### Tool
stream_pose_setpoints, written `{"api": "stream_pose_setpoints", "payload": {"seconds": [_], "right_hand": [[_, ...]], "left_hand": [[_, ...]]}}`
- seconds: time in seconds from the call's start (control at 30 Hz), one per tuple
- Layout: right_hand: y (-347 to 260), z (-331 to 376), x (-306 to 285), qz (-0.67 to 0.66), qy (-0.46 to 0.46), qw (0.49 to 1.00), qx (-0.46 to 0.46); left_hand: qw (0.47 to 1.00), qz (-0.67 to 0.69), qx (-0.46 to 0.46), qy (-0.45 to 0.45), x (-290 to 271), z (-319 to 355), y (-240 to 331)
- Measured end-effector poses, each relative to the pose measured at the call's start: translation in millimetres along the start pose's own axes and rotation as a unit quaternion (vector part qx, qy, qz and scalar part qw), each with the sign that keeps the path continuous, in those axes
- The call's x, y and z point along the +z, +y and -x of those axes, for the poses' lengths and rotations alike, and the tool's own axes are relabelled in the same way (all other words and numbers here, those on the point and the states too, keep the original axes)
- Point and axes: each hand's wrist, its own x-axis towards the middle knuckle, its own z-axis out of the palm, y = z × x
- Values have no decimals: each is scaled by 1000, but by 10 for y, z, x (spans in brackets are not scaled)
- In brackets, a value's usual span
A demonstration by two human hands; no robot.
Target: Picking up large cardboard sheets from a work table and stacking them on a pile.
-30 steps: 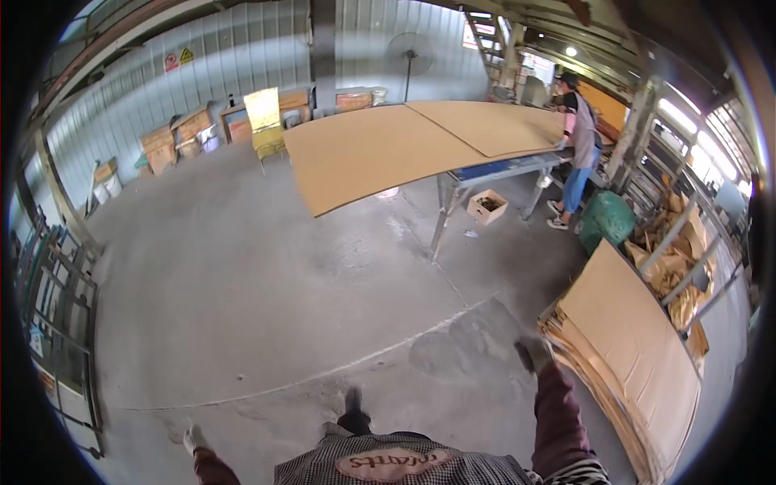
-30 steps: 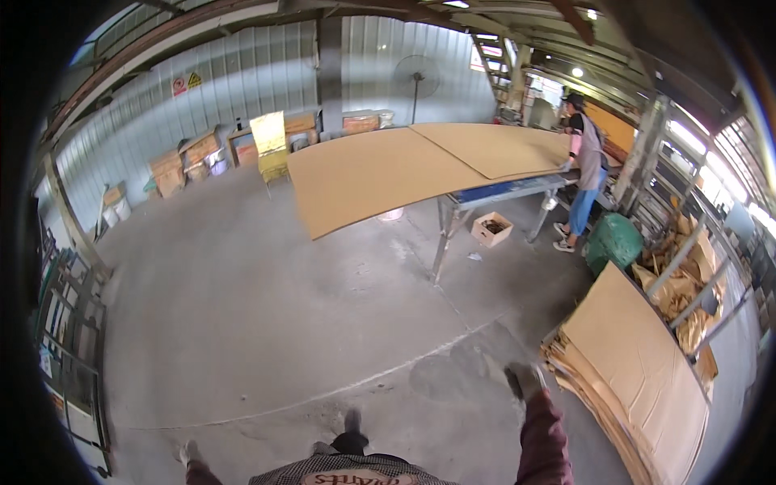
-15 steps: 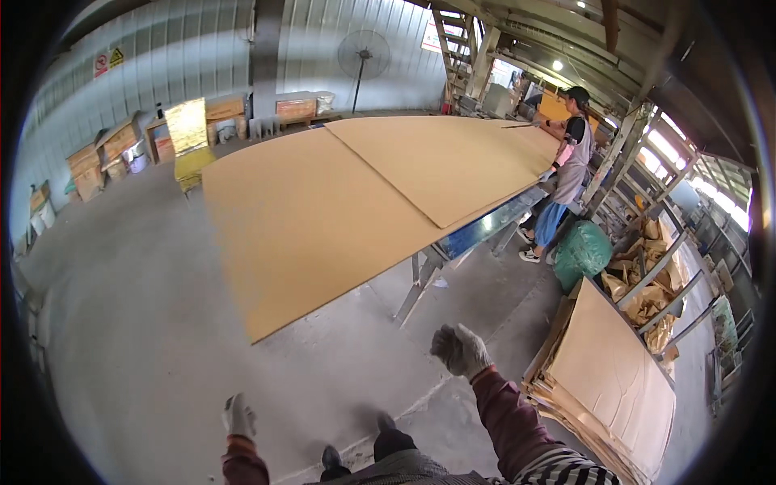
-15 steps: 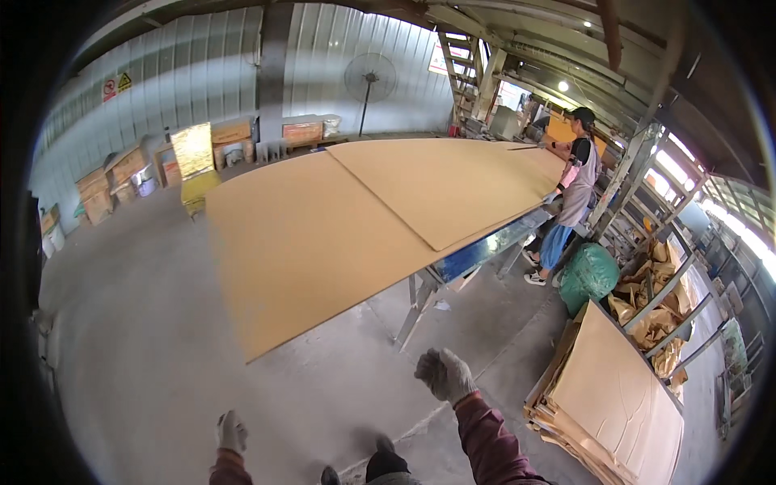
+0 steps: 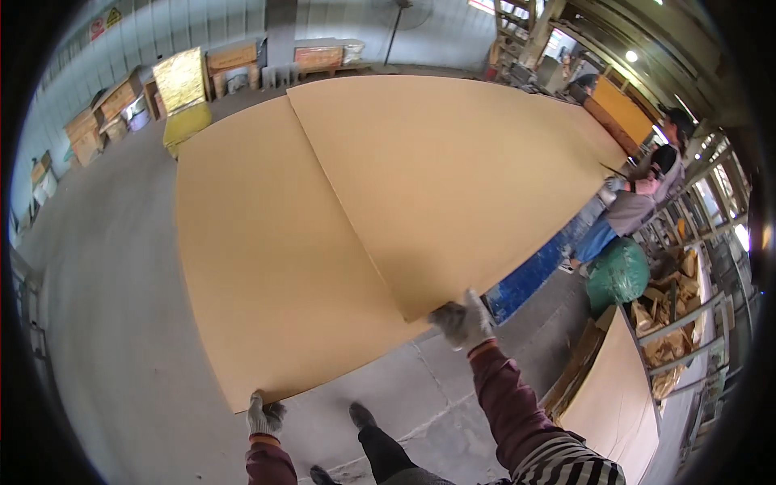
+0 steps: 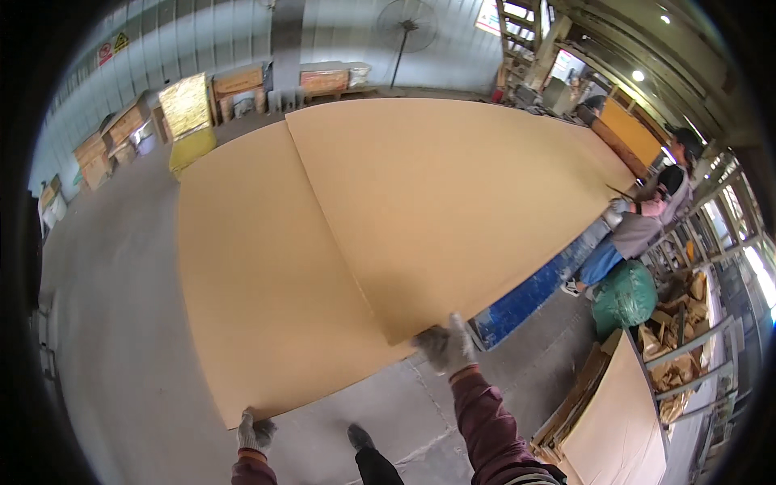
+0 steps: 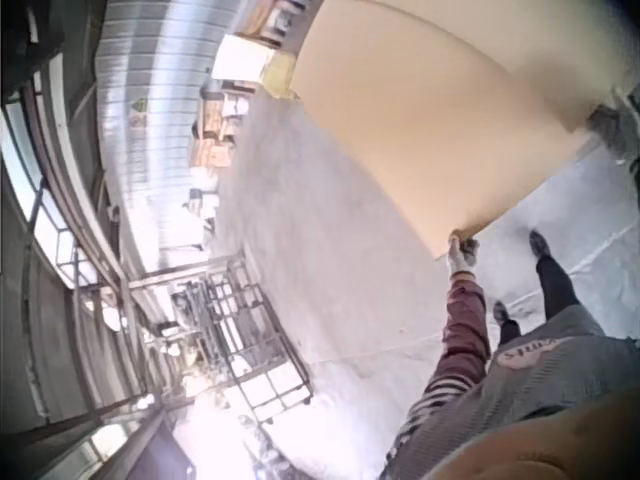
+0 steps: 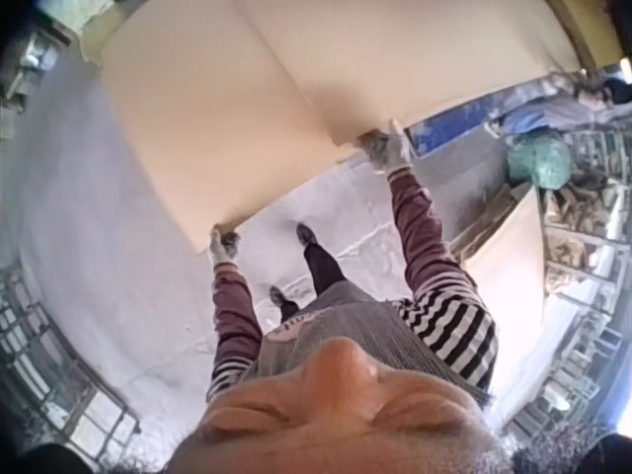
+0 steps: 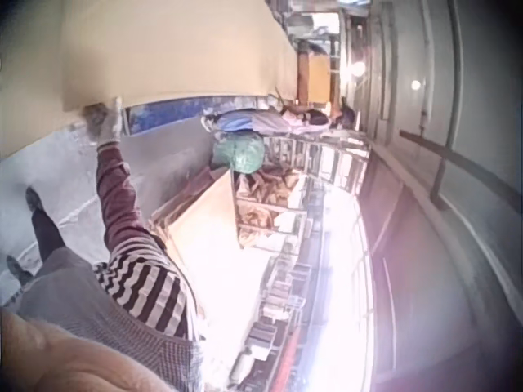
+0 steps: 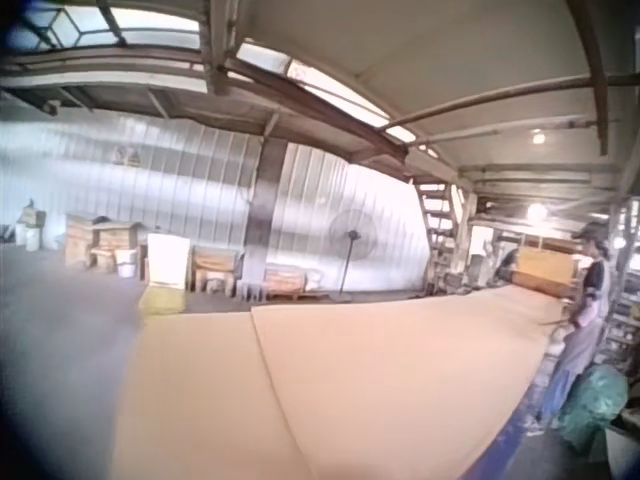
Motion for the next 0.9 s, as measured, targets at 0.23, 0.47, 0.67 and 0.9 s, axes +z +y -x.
{"api": "stream_pose_setpoints", "payload": {"seconds": [0.23, 0.47, 0.67, 0.9], "right_hand": [[-939, -318, 295, 86, 51, 985, -143], [686, 3, 1346, 343, 70, 937, 17], [1737, 645, 1374, 309, -17, 936, 167], [767, 707, 719, 312, -95, 907, 265]], "left_hand": [[990, 102, 84, -53, 190, 235, -107], [980, 8, 90, -179, 820, 1192, 573], [961, -16, 116, -249, 793, 1274, 707], [983, -68, 163, -40, 1201, 1471, 733]]}}
